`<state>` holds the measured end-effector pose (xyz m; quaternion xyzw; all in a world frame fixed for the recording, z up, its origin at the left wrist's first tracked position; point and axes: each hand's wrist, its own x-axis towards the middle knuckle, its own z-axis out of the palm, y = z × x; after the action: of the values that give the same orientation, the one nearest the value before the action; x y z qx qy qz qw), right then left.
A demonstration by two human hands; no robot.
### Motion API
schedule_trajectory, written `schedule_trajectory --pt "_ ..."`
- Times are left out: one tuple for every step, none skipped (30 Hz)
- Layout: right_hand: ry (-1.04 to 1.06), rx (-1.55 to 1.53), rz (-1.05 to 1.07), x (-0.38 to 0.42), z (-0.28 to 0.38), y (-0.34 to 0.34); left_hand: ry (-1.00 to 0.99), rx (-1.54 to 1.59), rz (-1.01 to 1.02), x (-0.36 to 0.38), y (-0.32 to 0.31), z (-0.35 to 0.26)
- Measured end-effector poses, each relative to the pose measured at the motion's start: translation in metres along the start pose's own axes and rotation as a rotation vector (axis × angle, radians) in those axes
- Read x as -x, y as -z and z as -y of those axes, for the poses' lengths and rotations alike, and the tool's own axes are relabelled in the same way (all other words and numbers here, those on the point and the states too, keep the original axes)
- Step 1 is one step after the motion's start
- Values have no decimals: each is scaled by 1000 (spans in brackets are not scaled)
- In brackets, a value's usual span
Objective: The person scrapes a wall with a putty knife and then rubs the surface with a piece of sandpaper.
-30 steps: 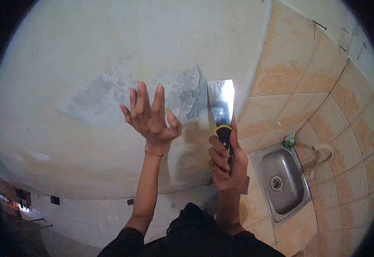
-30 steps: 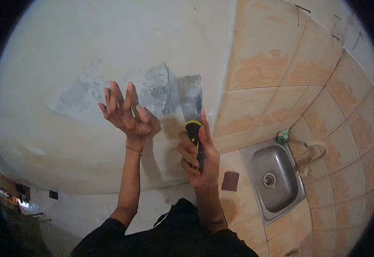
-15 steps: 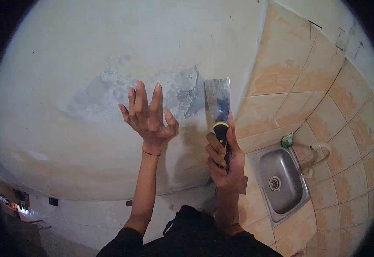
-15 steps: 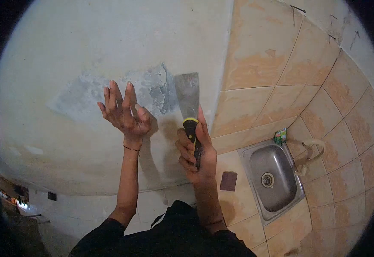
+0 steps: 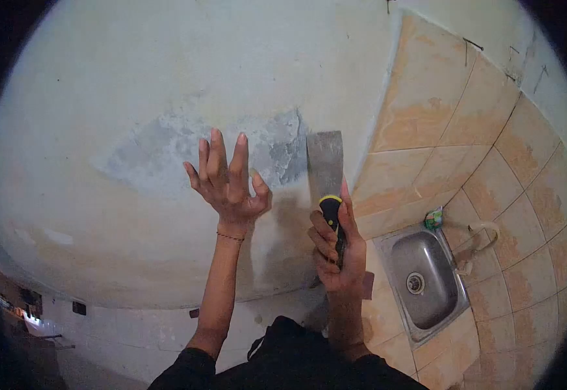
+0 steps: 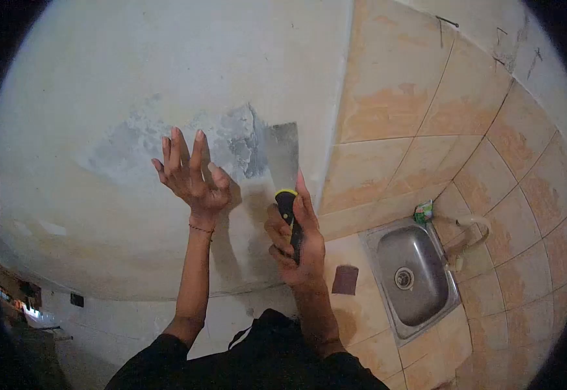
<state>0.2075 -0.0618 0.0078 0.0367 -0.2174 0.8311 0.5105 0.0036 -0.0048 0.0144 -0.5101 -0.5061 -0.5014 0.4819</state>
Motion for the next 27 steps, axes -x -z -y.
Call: schedule_trajectory --pt "0 -7 -3 0 1 1 -3 9 -7 0 0 0" --pt "3 -13 11 -1 2 0 -4 19 -8 2 1 -1" --pt "7 -21 24 -4 3 -3 -3 15 -5 4 1 -1" --pt "12 -32 35 -4 4 -5 -3 12 1 5 1 0" --pt "14 -4 1 -2 3 -6 -7 8 3 5 1 1" --pt "16 24 -28 -2 3 -8 -5 2 8 4 1 1" --pt "18 54 -56 -1 3 -9 -3 -3 13 4 2 0" --pt "16 46 -61 -1 4 -9 1 -9 14 4 1 -1" --pt "14 41 -64 -1 5 -9 -1 -9 9 2 0 0" --pt "10 35 -73 -1 6 -9 -2 -8 8 3 0 0" --pt "8 32 -61 -1 7 -9 -3 -7 11 4 1 0" --pt "8 26 -49 -2 7 -9 -2 -11 13 4 1 0" --pt "11 20 -39 -2 7 -9 -2 -13 16 4 1 1" --pt "17 35 -60 -1 6 -8 -3 -14 18 4 1 0" --pt "22 50 -83 2 3 -7 1 -12 25 4 2 0" --pt "26 67 -102 2 0 -6 7 -12 29 3 3 -1" --pt "32 82 -88 0 1 -7 15 -13 29 3 3 -2" --pt "36 97 -77 -2 1 -9 12 -8 26 3 2 -1" --pt "40 112 -68 -2 1 -9 11 -2 24 3 2 0" --pt "42 112 -71 -1 0 -10 7 4 23 4 2 0" --pt "44 111 -73 -1 -1 -11 13 4 29 5 2 -1" --pt "46 108 -73 -1 -2 -12 16 2 35 6 3 -1" --pt "47 103 -66 -1 -3 -10 17 0 36 5 3 0" --pt "48 97 -56 1 -4 -5 10 7 27 4 2 1" --pt "47 93 -46 1 -4 -3 4 13 16 5 2 1" --pt "44 79 -39 -2 -3 -5 0 18 6 4 1 0" --pt "40 65 -37 -2 -1 -7 1 12 12 4 1 1"
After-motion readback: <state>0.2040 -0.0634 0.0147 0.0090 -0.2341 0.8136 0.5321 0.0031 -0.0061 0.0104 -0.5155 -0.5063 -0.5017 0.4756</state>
